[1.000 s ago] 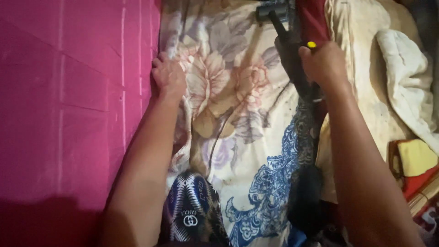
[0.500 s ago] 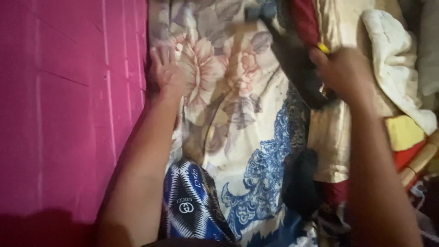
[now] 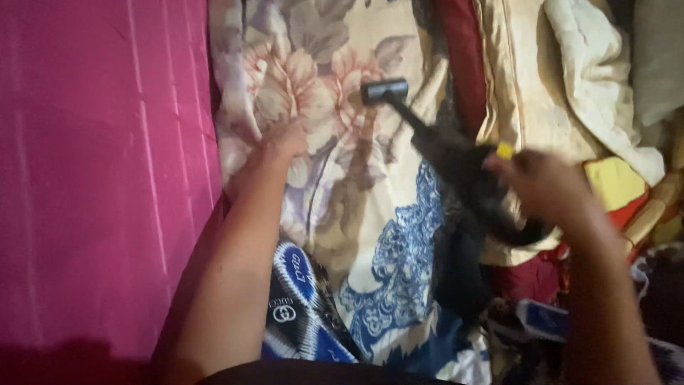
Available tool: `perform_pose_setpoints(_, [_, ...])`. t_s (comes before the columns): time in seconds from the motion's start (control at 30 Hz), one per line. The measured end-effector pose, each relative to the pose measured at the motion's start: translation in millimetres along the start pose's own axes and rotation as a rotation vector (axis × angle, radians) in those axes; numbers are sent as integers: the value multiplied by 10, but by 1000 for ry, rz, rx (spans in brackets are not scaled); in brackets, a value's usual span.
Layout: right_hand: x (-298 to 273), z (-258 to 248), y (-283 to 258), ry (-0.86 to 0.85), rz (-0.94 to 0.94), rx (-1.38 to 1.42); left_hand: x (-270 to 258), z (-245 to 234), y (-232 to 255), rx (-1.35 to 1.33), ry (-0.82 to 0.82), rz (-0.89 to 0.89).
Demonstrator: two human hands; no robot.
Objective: Use a handheld vacuum cleaner nozzle to clean a patterned blanket and a blue rug on the floor.
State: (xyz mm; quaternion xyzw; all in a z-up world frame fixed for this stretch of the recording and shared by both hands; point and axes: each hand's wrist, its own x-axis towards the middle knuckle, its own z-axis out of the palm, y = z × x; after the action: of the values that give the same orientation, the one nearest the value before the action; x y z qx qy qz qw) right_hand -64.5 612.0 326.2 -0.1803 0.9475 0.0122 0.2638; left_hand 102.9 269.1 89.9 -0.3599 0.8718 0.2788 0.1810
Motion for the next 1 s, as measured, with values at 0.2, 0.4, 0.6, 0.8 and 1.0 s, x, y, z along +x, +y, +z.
perform_pose_setpoints(0.2, [1018,173,-266,226,-145,132,760,1514,-361,-39,-214,4])
perform_pose_setpoints(0.4, [-201,776,-80,144,-112,139,-156,572,220,-94,-263,-169])
perform_pose_setpoints(0.6, [-874,438,82,-18,152,200,404,1469,-61,22,-79,-71])
perform_pose_setpoints(0.8, [-227,517,-202,96,181,444,-332,1363,510,205,-138,5])
perform_pose_setpoints(1.0, [-1083,926,51,89,72,107,-581,988,568,-64,-207,-93])
